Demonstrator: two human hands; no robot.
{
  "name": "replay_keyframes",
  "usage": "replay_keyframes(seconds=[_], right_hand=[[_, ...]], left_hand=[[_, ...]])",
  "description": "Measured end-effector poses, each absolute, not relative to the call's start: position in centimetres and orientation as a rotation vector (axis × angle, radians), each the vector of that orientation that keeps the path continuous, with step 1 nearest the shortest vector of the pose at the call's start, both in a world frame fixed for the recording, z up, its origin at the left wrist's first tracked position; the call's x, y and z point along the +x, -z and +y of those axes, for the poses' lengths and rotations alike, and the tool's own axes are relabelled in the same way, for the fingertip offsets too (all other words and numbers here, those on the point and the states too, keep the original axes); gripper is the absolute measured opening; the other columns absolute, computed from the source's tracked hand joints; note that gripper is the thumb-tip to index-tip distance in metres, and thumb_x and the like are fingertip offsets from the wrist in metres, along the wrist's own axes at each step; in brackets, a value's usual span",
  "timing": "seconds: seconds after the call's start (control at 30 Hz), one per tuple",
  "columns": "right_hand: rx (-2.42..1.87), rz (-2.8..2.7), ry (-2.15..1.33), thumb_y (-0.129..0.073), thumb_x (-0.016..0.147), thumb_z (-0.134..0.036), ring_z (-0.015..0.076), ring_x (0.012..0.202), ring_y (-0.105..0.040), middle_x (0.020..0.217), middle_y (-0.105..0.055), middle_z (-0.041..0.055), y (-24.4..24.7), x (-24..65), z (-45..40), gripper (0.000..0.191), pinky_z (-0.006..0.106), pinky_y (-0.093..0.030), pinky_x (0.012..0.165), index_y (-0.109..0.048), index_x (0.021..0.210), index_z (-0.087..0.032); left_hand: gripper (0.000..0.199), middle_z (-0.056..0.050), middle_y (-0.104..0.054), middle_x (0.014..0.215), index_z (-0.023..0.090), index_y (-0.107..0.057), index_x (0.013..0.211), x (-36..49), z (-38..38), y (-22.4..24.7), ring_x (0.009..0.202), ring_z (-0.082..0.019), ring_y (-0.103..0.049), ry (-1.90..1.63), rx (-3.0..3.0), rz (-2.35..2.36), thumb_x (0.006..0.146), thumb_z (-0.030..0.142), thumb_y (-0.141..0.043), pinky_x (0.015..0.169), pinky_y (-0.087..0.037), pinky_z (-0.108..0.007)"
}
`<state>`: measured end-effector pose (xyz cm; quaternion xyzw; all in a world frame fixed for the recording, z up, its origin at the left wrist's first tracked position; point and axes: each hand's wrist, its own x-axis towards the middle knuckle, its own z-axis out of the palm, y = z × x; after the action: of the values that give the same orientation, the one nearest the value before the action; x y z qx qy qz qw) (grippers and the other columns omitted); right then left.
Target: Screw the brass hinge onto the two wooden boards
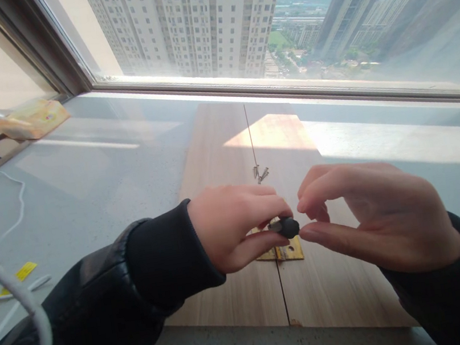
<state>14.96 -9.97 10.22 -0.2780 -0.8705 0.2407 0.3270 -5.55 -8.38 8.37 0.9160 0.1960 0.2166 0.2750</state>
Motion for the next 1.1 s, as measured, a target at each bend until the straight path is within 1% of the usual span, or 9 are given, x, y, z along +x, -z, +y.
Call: replay_keyframes(seconds=[0.1,0.23,0.33,0.43,0.57,0.7,0.87,1.0,1.1], right_hand=[[-0.684,-2.383,-0.728,-0.061,0.078,-0.009,0.0083,0.06,-0.052,0.071,-0.058,-0.0005,-10.3,14.9,-10.0,0.023,0.023,-0.046,0.055,-0.062,0.099,-0.019],[-0.674,-2.45,-0.781,-0.051,0.084,-0.007,0.0078,0.063,-0.054,0.075,-0.061,0.0012,-10.0,14.7,-10.0,0.031,0.021,-0.046,0.057,-0.059,0.113,-0.017],[-0.668,-2.435,-0.806,-0.053,0.084,-0.008,0.0065,0.065,-0.057,0.078,-0.064,0.0012,-9.7,14.6,-10.2,0.028,0.018,-0.047,0.059,-0.061,0.11,-0.015],[-0.685,-2.418,-0.801,-0.055,0.083,-0.007,0.0047,0.065,-0.058,0.079,-0.066,0.0007,-9.6,14.6,-10.3,0.024,0.015,-0.047,0.061,-0.062,0.106,-0.013],[-0.711,-2.426,-0.756,-0.059,0.081,-0.008,0.0033,0.065,-0.06,0.078,-0.067,-0.0007,-9.7,14.7,-10.3,0.023,0.011,-0.046,0.061,-0.063,0.103,-0.013],[-0.704,-2.445,-0.79,-0.06,0.08,-0.009,0.0036,0.065,-0.062,0.08,-0.069,-0.0008,-9.6,14.9,-10.5,0.023,0.01,-0.047,0.061,-0.061,0.102,-0.015],[-0.722,-2.444,-0.748,-0.059,0.081,-0.009,0.0031,0.058,-0.059,0.071,-0.067,-0.0034,-9.8,14.6,-10.5,0.017,0.01,-0.045,0.055,-0.06,0.095,-0.017],[-0.734,-2.44,-0.753,-0.06,0.081,-0.012,0.0035,0.054,-0.057,0.066,-0.065,-0.0027,-10.2,14.3,-10.5,0.01,0.011,-0.044,0.052,-0.06,0.09,-0.015],[-0.746,-2.436,-0.768,-0.061,0.08,-0.014,0.0036,0.054,-0.055,0.066,-0.064,-0.0027,-10.2,14.2,-10.6,0.009,0.011,-0.043,0.05,-0.06,0.088,-0.014]], left_hand=[[0.016,-0.007,-0.06,0.079,0.012,-0.062,0.09,-5.7,-7.4,-7.7,0.068,-0.013,-0.052,-0.637,2.333,0.409,0.083,0.021,-0.051,0.061,-0.043,-0.025],[0.012,-0.007,-0.06,0.077,0.013,-0.064,0.087,-6.0,-6.7,-7.0,0.068,-0.013,-0.052,-0.653,2.207,0.343,0.082,0.019,-0.054,0.063,-0.045,-0.024],[0.015,-0.008,-0.062,0.078,0.013,-0.065,0.086,-6.1,-6.6,-6.5,0.07,-0.014,-0.055,-0.665,2.157,0.293,0.082,0.023,-0.055,0.065,-0.046,-0.026],[0.018,-0.009,-0.063,0.078,0.011,-0.067,0.086,-5.9,-6.6,-6.2,0.067,-0.013,-0.054,-0.724,2.133,0.258,0.079,0.026,-0.06,0.062,-0.045,-0.026],[0.023,-0.002,-0.06,0.065,0.01,-0.066,0.081,-5.4,-6.7,-6.3,0.058,-0.009,-0.046,-0.848,2.151,0.328,0.066,0.027,-0.074,0.055,-0.04,-0.022],[0.028,0.0,-0.057,0.06,0.011,-0.061,0.065,-4.7,-7.3,-6.5,0.056,-0.008,-0.046,-1.008,2.206,0.372,0.057,0.029,-0.081,0.054,-0.039,-0.02],[0.034,-0.001,-0.059,0.064,0.013,-0.056,0.06,-4.2,-8.2,-6.5,0.057,-0.009,-0.05,-1.094,2.325,0.533,0.057,0.038,-0.08,0.055,-0.04,-0.021],[0.034,0.001,-0.055,0.059,0.014,-0.047,0.055,-4.1,-8.3,-6.5,0.054,-0.007,-0.048,-1.1,2.324,0.543,0.063,0.03,-0.076,0.052,-0.038,-0.02],[0.031,0.0,-0.056,0.06,0.015,-0.045,0.056,-4.2,-7.9,-6.3,0.057,-0.009,-0.05,-1.038,2.315,0.446,0.069,0.029,-0.07,0.054,-0.041,-0.021]])
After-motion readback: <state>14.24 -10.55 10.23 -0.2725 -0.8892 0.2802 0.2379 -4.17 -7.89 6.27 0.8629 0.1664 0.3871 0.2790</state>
